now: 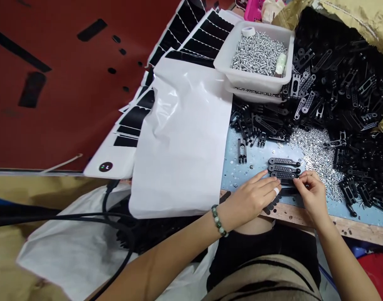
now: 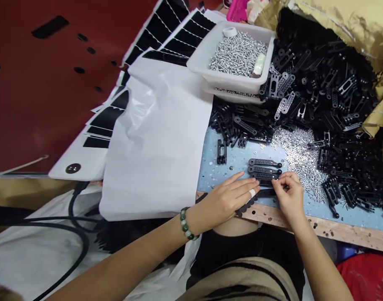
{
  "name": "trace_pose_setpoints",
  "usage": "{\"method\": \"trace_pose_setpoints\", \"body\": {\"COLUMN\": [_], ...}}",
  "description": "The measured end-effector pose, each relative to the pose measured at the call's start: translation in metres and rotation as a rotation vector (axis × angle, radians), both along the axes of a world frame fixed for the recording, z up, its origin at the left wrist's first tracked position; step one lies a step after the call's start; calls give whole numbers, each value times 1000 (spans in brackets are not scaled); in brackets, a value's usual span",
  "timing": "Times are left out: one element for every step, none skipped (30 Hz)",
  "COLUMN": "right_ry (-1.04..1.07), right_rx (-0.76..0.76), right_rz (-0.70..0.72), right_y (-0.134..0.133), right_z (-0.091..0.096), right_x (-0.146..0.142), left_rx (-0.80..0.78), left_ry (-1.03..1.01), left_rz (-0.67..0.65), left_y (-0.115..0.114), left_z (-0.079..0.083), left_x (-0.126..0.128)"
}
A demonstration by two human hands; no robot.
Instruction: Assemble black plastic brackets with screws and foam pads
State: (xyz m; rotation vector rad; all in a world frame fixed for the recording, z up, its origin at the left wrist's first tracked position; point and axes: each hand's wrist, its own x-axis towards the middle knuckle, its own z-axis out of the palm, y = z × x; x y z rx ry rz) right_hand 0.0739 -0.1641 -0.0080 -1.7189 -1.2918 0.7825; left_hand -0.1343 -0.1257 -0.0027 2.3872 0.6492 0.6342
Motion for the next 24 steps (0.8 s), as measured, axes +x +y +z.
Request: {"method": "trace_pose_setpoints", "body": {"right_ry": [-12,-25,-38,-52,-69,-89,-117,-155,-205,-266,-334,-408,-484,-555,-613,-648,-652,-621,-565,-499,-435,-382,-342,-312], "right_rx": [0,-1,-3,-7,-10,-14,-13,-10,-6,-5,-8,-17,-30,-41,-41,-30,-2,40,86,127,160,179,186,185], "right_rz": [3,7,11,17,25,37,51,67,88,114,143,168,185,192,187,181,183,202,244,302,365,421,458,468], "right_y": [0,-1,-1,-1,-1,-1,-1,-1,0,1,1,2,2,3,3,3,4,4,4,5,5,6,6,6], "right_z": [0,1,1,1,2,2,2,2,3,3,3,4,6,8,10,13,16,19,22,24,25,26,26,26], "right_x": [0,0,-1,-1,-1,-1,0,0,1,2,4,7,9,12,14,15,15,14,11,6,1,-4,-8,-11], "left_rx": [-18,-25,-23,-13,2,20,39,60,78,94,106,112,106,88,57,19,-22,-64,-103,-142,-182,-224,-268,-311], "left_ry": [-19,-24,-17,1,25,51,78,102,125,147,164,176,179,170,148,114,71,23,-25,-69,-107,-139,-169,-202], "left_rz": [5,5,5,2,2,3,4,6,6,4,2,4,9,20,39,73,120,175,229,276,309,330,348,382], "left_y": [0,0,0,-1,-1,-1,-1,-1,-2,-2,-2,-2,-2,-2,-1,0,2,3,3,4,4,5,5,5], "left_z": [0,-1,-1,-1,-1,0,0,1,1,2,3,4,5,6,7,8,9,10,11,12,13,13,14,13], "left_x": [1,2,3,4,5,5,6,7,8,8,9,9,9,9,9,9,9,10,11,12,13,13,13,11]}}
